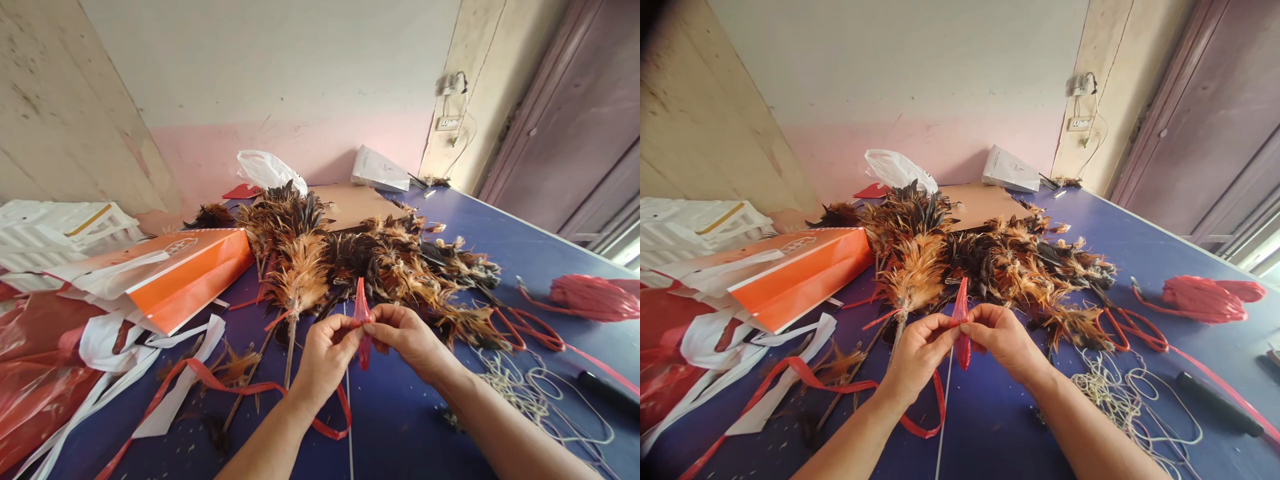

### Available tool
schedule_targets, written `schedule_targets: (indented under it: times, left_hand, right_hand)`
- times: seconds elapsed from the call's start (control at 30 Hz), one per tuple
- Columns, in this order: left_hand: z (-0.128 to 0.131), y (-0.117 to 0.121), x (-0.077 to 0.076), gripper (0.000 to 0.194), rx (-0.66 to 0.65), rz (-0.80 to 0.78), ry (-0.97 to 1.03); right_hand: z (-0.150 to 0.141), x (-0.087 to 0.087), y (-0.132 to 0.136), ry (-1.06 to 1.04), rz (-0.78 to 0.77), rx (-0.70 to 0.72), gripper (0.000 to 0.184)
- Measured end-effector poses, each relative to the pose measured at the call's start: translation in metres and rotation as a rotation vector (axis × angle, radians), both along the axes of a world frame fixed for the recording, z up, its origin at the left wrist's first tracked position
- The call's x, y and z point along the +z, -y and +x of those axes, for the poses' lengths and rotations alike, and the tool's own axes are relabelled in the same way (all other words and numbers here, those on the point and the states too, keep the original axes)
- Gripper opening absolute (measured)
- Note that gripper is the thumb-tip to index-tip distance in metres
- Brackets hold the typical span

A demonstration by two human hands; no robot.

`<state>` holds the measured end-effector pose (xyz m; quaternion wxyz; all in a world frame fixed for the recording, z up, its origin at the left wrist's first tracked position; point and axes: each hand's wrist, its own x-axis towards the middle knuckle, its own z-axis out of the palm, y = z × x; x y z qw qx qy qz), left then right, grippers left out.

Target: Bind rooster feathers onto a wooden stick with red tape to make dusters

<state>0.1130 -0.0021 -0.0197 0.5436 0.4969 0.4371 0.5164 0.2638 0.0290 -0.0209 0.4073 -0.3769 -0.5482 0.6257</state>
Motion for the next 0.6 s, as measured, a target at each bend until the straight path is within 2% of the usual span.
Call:
schedule_targets:
  times: [0.13,0.23,0.3,0.37,0.47,0.6]
  left_hand:
    - [0.001,0.001,0.005,0.022,0.045,0.033,-0.059]
    - [0.000,-0.002,0.001,0.020,0.090,0.036,-0.077]
    - [-0.002,-0.006,-0.005,0.019,0.148,0.003,-0.051]
    - [-0.006,-0.011,-0.009,0.020,0.191,-0.057,0.025]
    - [-0.012,-0.017,-0.011,0.020,0.198,-0.115,0.218]
    - [-0.018,-0.021,-0.011,0.017,0.086,-0.186,0.485]
  right_hand:
    - [-0.001,0.001,0.000,0.068,0.027,-0.020,0.028]
    - [-0.002,0.003,0.004,0.079,0.070,0.029,0.028]
    - [-0.003,0.006,0.007,-0.002,0.076,0.085,0.027]
    - [-0.001,0.009,0.008,-0.157,0.058,0.081,0.024]
    - [0.004,0.011,0.002,-0.396,-0.003,-0.005,0.021]
    - [0.009,0.008,-0.007,-0.570,-0.140,-0.008,0.020]
